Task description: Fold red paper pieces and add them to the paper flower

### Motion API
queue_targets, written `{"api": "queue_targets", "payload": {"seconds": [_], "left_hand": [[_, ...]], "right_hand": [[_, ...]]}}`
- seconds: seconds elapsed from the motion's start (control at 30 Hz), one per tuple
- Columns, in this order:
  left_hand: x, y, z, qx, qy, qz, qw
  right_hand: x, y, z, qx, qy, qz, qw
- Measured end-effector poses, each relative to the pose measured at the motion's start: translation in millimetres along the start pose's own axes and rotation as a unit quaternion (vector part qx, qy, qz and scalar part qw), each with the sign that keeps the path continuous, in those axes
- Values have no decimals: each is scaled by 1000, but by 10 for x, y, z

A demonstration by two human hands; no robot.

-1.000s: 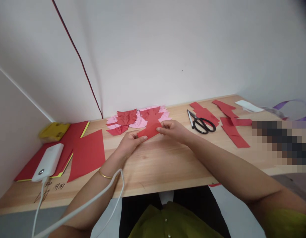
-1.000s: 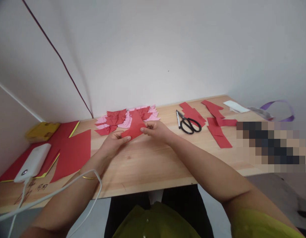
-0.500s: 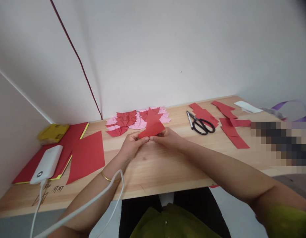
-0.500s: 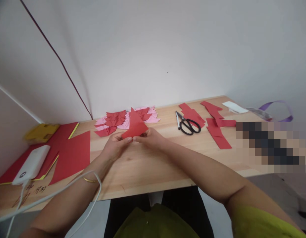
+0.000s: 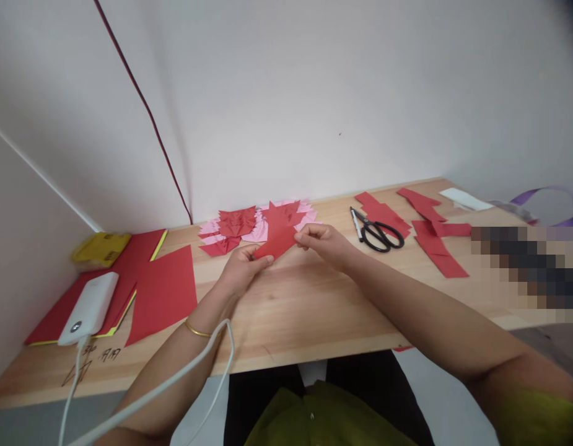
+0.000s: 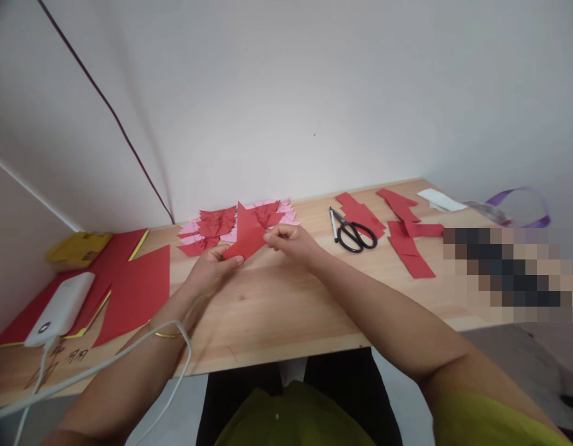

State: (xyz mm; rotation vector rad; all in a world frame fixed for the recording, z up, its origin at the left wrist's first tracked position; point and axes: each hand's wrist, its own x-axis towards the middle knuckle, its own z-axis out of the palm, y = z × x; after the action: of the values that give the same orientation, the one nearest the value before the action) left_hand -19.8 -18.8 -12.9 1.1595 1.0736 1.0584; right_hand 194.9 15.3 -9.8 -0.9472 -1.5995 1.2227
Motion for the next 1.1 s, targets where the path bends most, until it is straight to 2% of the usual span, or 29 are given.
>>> {"api": "queue_targets", "payload": {"seconds": [0.07,0.13,0.27,0.37,0.57,0.67,0.8,0.93,1.1], "left_hand": [[-2,0,-13,5,12,0,1000],[-2,-4,-25,13,15,2,1000],[-2,-21,-27,55,-22,-18,998],[-8,-25,-14,72,-42,-35,996],[-16,-32,-6,64,-41,-26,997],[-10,-44,-10,52,-35,-12,998],[-11,-40,2,42,-25,1,999],[-10,-21,6,52,-33,-10,998],[27,-28,-61,98,-5,-4,995]], "right_hand": [[17,10,-30,26,35,-4,999],[25,15,-37,39,41,4,998],[9,5,18,18,-29,8,999],[-7,-6,61,-30,-19,-32,999],[-21,-32,42,-147,20,-87,985],[-21,-42,30,-137,10,-75,988],[-17,-28,43,-105,-46,-41,993],[-18,-7,51,-127,-32,-39,991],[-4,13,17,-152,-42,-15,987]]}}
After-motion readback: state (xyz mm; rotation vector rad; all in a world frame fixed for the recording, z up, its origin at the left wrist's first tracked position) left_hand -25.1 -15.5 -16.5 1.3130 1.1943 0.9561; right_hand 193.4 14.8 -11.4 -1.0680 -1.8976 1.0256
